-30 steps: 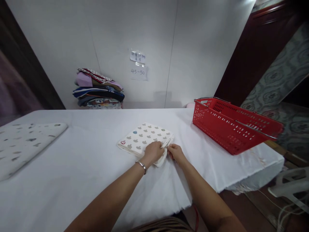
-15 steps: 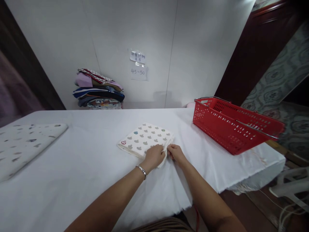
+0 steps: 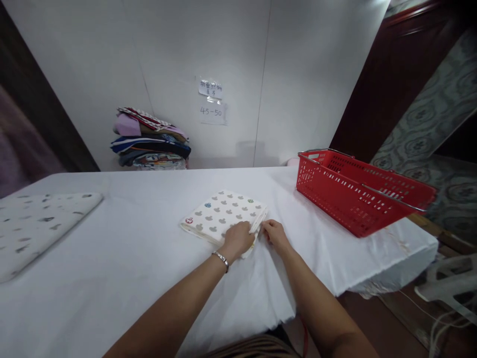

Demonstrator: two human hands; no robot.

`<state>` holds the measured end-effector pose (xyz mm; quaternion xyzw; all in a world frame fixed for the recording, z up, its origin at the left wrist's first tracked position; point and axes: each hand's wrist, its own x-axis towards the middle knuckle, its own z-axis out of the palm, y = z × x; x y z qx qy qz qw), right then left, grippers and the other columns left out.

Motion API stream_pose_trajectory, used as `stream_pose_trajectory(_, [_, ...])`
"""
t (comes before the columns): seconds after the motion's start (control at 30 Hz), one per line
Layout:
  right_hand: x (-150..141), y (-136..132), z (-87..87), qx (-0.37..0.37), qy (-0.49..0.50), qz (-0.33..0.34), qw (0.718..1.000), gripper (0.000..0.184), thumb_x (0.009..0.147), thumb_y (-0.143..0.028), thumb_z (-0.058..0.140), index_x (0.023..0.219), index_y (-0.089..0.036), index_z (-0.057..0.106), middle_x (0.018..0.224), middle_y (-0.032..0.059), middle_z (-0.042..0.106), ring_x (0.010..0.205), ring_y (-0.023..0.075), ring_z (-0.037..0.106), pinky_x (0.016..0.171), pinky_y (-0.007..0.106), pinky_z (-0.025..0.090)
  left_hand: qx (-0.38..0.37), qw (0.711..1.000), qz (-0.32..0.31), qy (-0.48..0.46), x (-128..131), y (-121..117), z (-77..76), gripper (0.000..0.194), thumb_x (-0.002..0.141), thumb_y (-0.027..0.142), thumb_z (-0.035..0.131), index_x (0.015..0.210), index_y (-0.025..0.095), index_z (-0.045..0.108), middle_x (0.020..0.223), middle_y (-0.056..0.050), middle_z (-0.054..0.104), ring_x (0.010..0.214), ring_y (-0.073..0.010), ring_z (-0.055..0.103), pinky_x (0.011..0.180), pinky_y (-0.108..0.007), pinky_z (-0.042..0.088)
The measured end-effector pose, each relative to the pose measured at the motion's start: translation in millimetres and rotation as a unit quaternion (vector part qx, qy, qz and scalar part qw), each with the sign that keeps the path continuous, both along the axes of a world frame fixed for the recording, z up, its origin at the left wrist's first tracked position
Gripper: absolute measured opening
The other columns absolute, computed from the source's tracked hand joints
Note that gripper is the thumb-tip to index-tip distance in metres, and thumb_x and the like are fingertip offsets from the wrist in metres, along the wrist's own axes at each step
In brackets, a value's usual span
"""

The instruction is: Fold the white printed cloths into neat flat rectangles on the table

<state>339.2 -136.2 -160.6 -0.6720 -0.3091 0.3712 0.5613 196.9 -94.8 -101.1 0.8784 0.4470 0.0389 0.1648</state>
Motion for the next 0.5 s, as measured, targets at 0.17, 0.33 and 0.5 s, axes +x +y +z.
stream_pose_trajectory(0.17, [6,3,-2.6,-0.036,-0.008,0.012,0.999,0.026,0.075,-0.038,0.054,0.060,-0.017,0.051,0.053,-0.0007,0.060,0.030,0.0054,0.039,0.030,0.019,0.020,0.070,0.997,-0.007,-0.012,0,-6,-5.7,0.016,0.080,0.018,0.043,0.093,0.018,0.053,0.097,-0.008,0.061,0.091,-0.0221,0.059,0.071,-0.031,0.043])
stream_pose_trajectory(0.33, [4,3,1.8,-0.043,0.002,0.046,0.998,0.020,0.074,-0.031,0.055,0.062,-0.017,0.051,0.054,-0.0014,0.060,0.030,0.0050,0.040,0.031,0.018,0.021,0.102,0.994,-0.027,-0.013,2,-11,-11.7,0.020,0.079,0.011,0.041,0.097,0.017,0.049,0.099,-0.008,0.057,0.091,-0.0218,0.057,0.069,-0.031,0.042])
stream_pose_trajectory(0.5, [5,1,1.2,-0.024,0.020,0.052,0.998,0.017,0.073,-0.032,0.055,0.065,-0.017,0.051,0.055,-0.0028,0.060,0.032,0.0044,0.040,0.032,0.018,0.021,0.113,0.993,-0.027,-0.023,3,-9,-16.0,0.017,0.079,0.013,0.041,0.093,0.018,0.048,0.096,-0.007,0.056,0.087,-0.0215,0.057,0.066,-0.031,0.041])
